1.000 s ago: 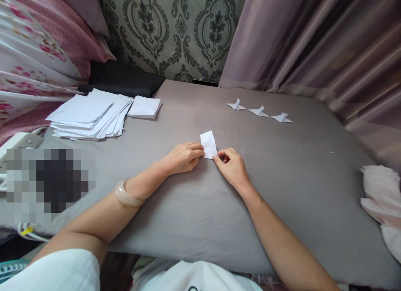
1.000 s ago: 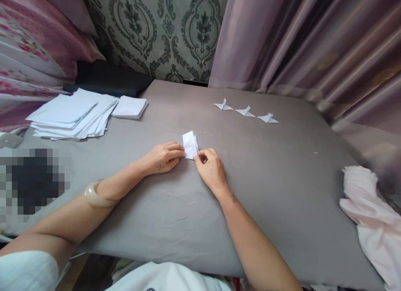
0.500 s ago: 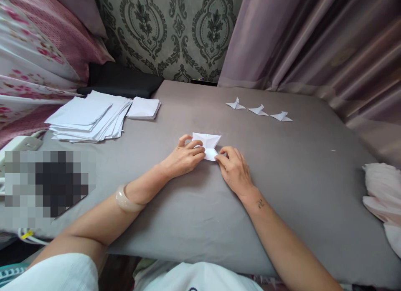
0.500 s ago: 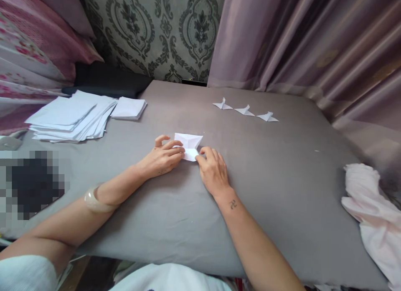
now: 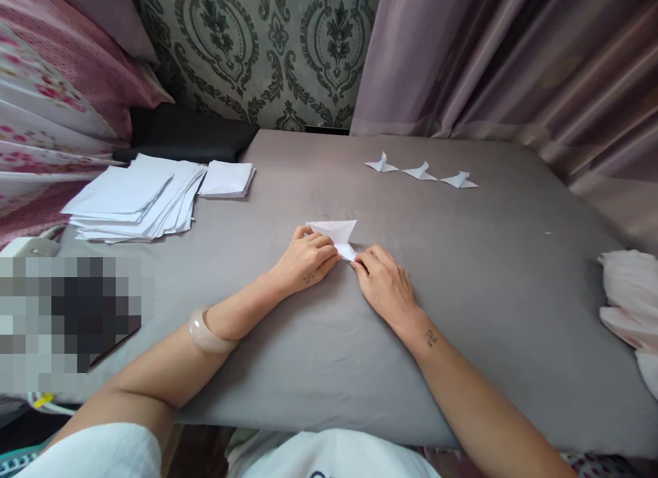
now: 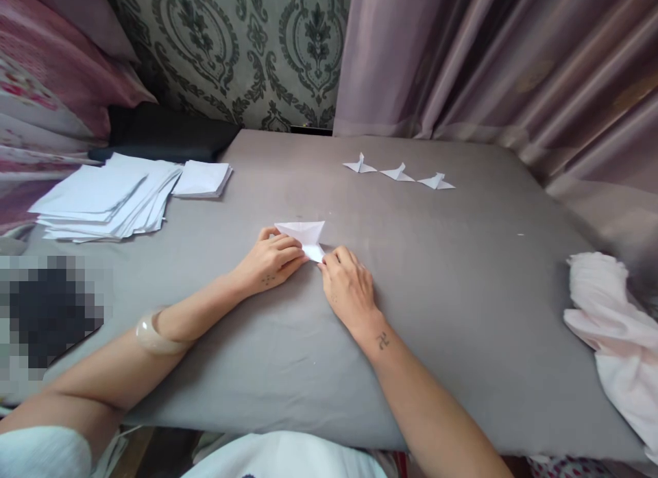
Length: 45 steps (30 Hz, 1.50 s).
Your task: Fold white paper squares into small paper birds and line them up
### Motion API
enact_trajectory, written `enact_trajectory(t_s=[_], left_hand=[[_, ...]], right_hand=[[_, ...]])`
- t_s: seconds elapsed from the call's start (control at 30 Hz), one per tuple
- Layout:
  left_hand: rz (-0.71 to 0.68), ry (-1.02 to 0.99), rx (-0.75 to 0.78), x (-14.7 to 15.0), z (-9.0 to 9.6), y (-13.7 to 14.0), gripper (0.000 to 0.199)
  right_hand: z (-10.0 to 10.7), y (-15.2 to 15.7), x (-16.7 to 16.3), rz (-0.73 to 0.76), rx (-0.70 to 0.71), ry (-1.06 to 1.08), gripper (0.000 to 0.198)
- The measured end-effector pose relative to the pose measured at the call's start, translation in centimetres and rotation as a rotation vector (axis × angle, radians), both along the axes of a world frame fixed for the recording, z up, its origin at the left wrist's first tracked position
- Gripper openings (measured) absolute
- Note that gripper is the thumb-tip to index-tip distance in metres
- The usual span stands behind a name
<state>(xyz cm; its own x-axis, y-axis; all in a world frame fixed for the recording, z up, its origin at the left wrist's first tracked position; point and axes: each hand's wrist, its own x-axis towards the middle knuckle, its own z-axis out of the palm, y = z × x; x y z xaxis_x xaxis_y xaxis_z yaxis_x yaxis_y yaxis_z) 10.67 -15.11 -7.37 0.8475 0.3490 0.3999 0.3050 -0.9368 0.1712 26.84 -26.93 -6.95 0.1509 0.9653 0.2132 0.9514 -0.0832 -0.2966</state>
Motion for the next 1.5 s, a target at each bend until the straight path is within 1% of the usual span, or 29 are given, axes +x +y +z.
enact_trajectory(t_s=[0.1, 0.23, 0.33, 0.5, 0.63, 0.77, 0.87, 1.0, 1.1, 1.27, 1.37, 1.43, 1.5], left_hand=[[0.045, 0.001, -0.037, 0.4, 0.1, 0.0, 0.029], [0.07, 0.01, -0.085, 0.9, 0.2, 0.1, 0.025], [0.077, 0.018, -0.112, 1.1, 0.4, 0.2, 0.023], [0.089, 0.053, -0.155, 1.4, 0.7, 0.3, 0.019], [0.09, 0.071, -0.161, 1.5, 0.7, 0.5, 0.018], [0.086, 0.07, -0.159, 1.6, 0.6, 0.5, 0.019], [0.082, 0.08, -0.17, 1.6, 0.7, 0.6, 0.02], [0.076, 0.085, -0.164, 1.6, 0.6, 0.7, 0.021], [0.064, 0.07, -0.161, 1.5, 0.5, 0.7, 0.022], [0.052, 0.06, -0.16, 1.4, 0.6, 0.7, 0.021], [0.046, 0.052, -0.159, 1.4, 0.6, 0.7, 0.02], [0.044, 0.048, -0.158, 1.4, 0.6, 0.7, 0.02], [0.045, 0.051, -0.159, 1.5, 0.6, 0.7, 0.02]], right_hand=[[-0.3, 0.2, 0.0, -0.055, 0.008, 0.061, 0.012], [-0.4, 0.4, 0.3, -0.14, -0.018, 0.177, 0.009], [-0.3, 0.5, 0.4, -0.144, -0.041, 0.229, 0.008], [-0.1, 0.8, 0.4, -0.185, -0.069, 0.272, 0.014], [0.1, 1.0, 0.6, -0.214, -0.078, 0.299, 0.009], [0.3, 0.9, 1.2, -0.193, -0.058, 0.367, 0.007], [0.5, 0.6, 1.2, -0.176, 0.014, 0.348, 0.011], [0.8, 0.2, 0.5, -0.087, 0.098, 0.298, 0.017], [0.9, 0.0, 0.2, -0.061, 0.08, 0.252, 0.021], [1.0, -0.1, 0.5, -0.076, -0.016, 0.22, 0.025], [0.9, 0.0, 0.5, -0.051, 0.035, 0.238, 0.026], [0.7, 0.1, 0.2, 0.01, 0.089, 0.263, 0.029], [0.5, 0.1, -0.3, 0.085, 0.104, 0.286, 0.032]])
